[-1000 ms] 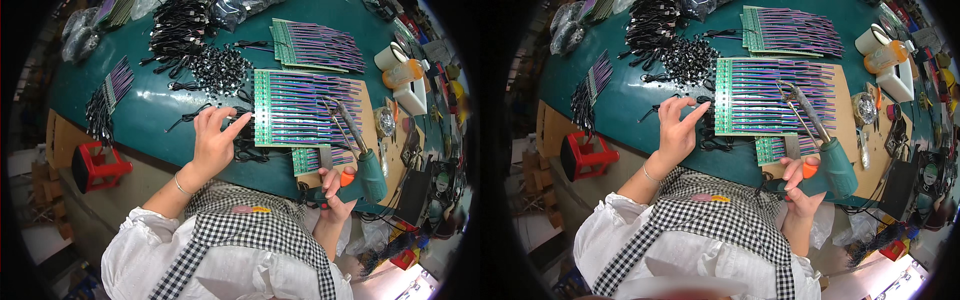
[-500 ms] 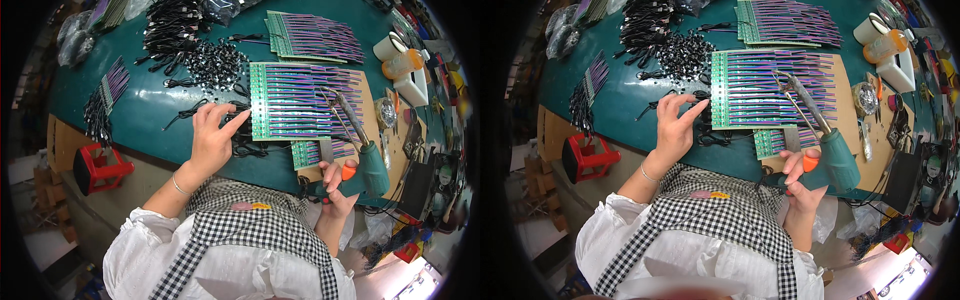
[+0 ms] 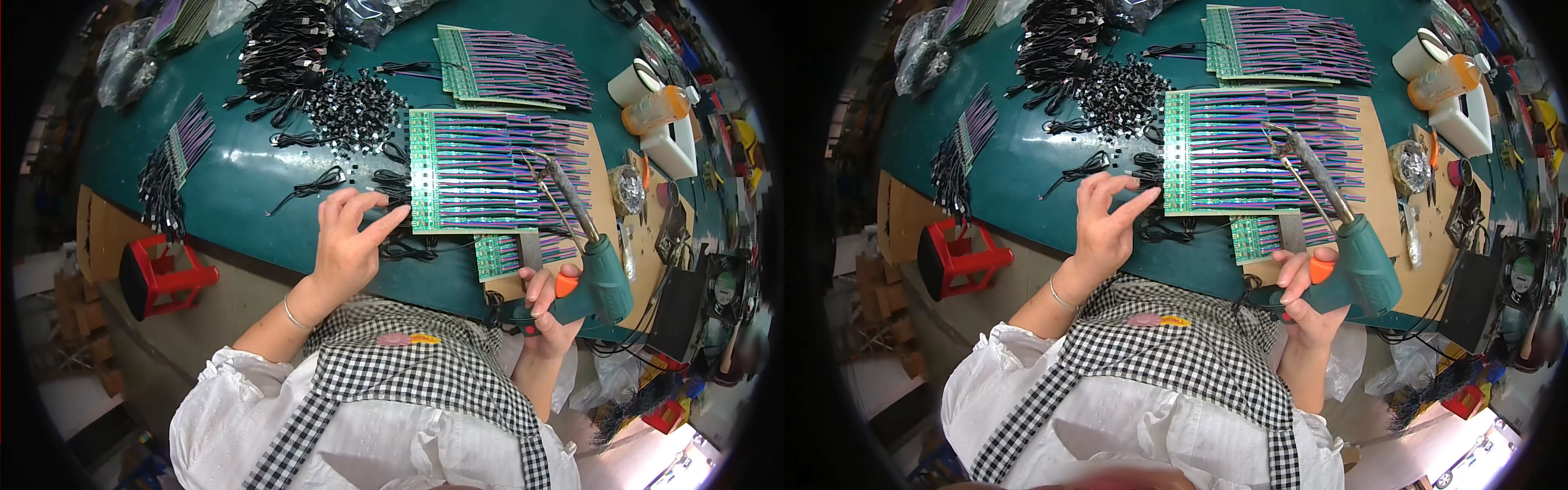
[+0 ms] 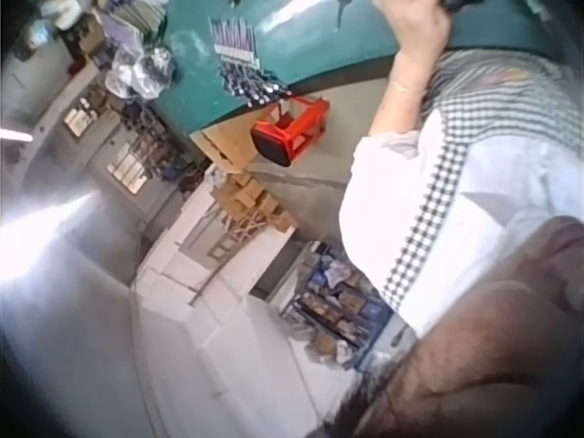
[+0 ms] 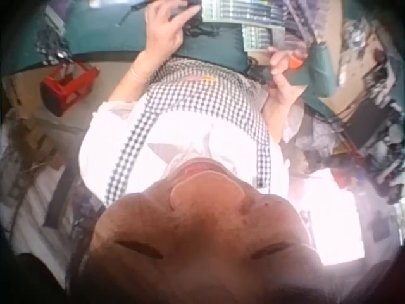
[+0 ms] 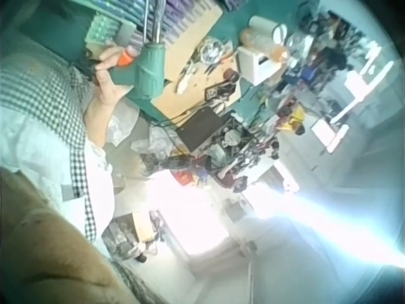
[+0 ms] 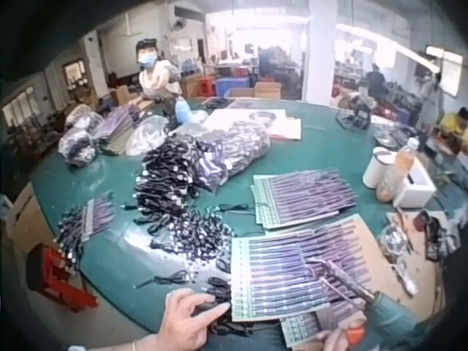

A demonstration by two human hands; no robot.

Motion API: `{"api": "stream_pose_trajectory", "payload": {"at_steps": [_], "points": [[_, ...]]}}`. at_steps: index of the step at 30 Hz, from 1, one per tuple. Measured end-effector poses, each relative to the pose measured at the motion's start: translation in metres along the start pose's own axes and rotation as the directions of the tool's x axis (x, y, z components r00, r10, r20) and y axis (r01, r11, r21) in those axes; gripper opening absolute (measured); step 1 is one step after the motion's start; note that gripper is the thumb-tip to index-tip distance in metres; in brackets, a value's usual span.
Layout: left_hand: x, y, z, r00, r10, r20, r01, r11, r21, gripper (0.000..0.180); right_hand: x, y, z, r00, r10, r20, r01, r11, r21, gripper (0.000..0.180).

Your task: The person assembles electronic components by soldering wire harnesses onto circuit boards with a soldering iron.

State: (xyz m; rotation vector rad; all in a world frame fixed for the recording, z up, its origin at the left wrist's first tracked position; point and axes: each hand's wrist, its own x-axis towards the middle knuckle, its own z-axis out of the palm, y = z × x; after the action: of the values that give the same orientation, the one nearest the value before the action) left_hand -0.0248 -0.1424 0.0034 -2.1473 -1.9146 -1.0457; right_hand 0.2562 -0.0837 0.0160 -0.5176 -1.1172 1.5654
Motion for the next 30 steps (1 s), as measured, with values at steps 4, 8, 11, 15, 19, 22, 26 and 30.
{"api": "stream_pose_trajectory", "payload": {"at_steps": [4, 8, 11, 15, 19, 22, 26, 30], "points": [[0.006, -0.011, 0.001, 0.996, -0.029, -0.088, 0.030, 0.999, 0.015, 0.049, 0.000, 0.000, 0.000, 1.000, -0.011, 0.001, 0.011, 1.000, -0.006, 0.064], [0.008, -0.011, -0.001, 0.997, 0.002, -0.081, 0.000, 1.000, 0.021, 0.051, 0.001, 0.000, 0.001, 1.000, -0.013, -0.001, 0.013, 1.000, -0.007, 0.064], [0.009, -0.012, 0.002, 0.998, 0.003, -0.064, -0.001, 0.999, 0.032, 0.053, 0.001, 0.002, 0.000, 1.000, -0.011, 0.002, 0.011, 1.000, -0.003, 0.065], [0.024, -0.018, 0.004, 0.998, -0.023, -0.062, 0.027, 0.998, 0.065, 0.056, 0.001, 0.000, 0.000, 1.000, -0.012, 0.001, 0.012, 1.000, -0.010, 0.065], [0.038, -0.020, 0.006, 0.996, -0.087, 0.000, 0.087, 0.993, 0.075, 0.055, 0.001, 0.000, -0.001, 1.000, -0.014, 0.014, 0.014, 1.000, -0.005, 0.064], [0.040, -0.023, 0.012, 0.985, -0.163, 0.055, 0.161, 0.986, 0.046, 0.056, 0.000, 0.000, 0.001, 1.000, -0.009, 0.011, 0.009, 1.000, 0.001, 0.064], [0.053, -0.013, 0.000, 0.990, -0.128, -0.052, 0.125, 0.990, -0.070, 0.059, 0.000, 0.001, 0.001, 1.000, 0.003, -0.006, -0.003, 1.000, -0.004, 0.064], [0.063, 0.015, -0.046, 0.832, 0.098, -0.546, -0.118, 0.993, -0.002, 0.048, 0.001, -0.001, 0.000, 1.000, 0.001, -0.010, -0.001, 1.000, -0.013, 0.064]]}}
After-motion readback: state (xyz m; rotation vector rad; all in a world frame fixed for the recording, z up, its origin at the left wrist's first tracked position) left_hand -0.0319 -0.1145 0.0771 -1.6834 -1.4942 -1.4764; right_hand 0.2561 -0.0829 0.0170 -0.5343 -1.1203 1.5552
